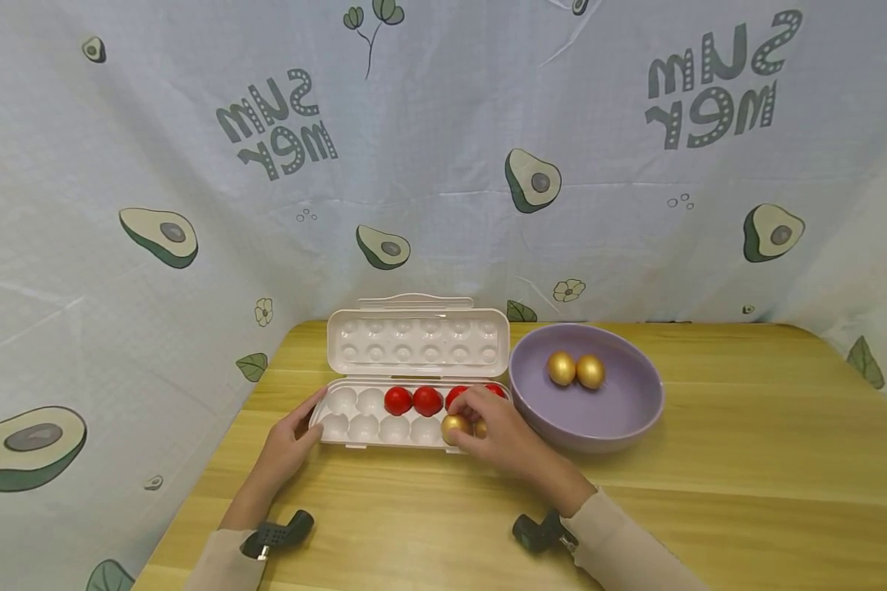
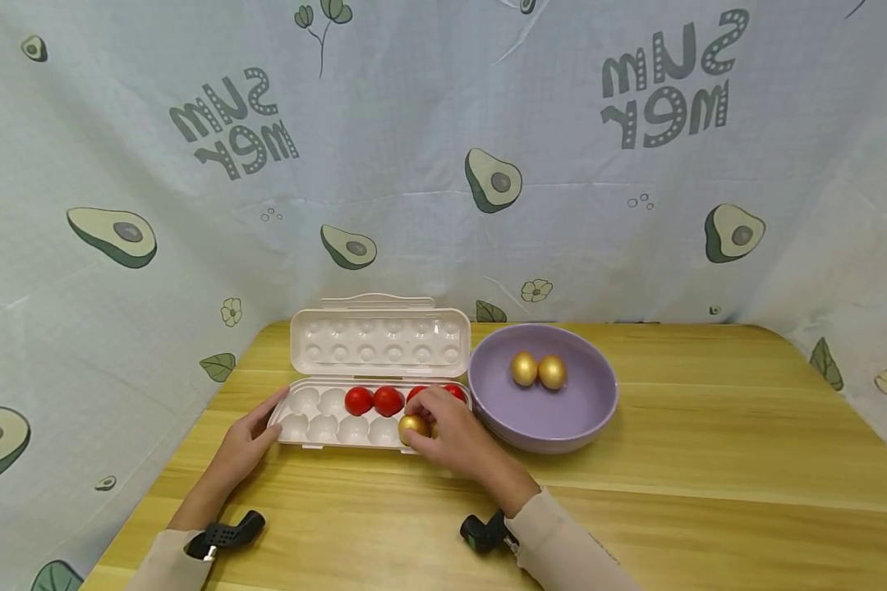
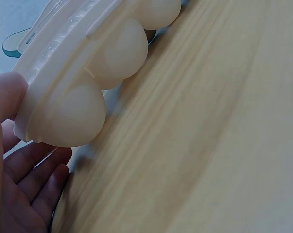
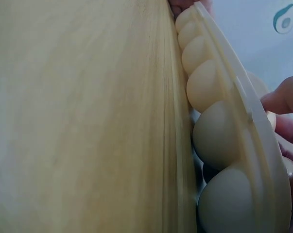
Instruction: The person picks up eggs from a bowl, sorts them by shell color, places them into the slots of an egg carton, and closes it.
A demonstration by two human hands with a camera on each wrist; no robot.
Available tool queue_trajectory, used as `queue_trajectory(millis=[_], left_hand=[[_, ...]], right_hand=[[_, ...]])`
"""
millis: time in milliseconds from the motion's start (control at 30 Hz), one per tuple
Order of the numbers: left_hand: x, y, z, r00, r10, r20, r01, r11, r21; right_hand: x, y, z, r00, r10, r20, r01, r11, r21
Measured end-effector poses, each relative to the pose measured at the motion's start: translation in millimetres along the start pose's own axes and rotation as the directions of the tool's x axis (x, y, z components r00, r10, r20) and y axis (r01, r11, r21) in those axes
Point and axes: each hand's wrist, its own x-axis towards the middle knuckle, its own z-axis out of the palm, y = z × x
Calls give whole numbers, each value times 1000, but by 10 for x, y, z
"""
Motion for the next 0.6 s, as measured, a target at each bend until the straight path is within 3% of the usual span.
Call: queue_trajectory(millis=[600], left_hand=[[4,-6,3,1000,26,-6,-26,1000,0]], right_hand=[[31,-23,-77,999,10,-41,-7,998,70]])
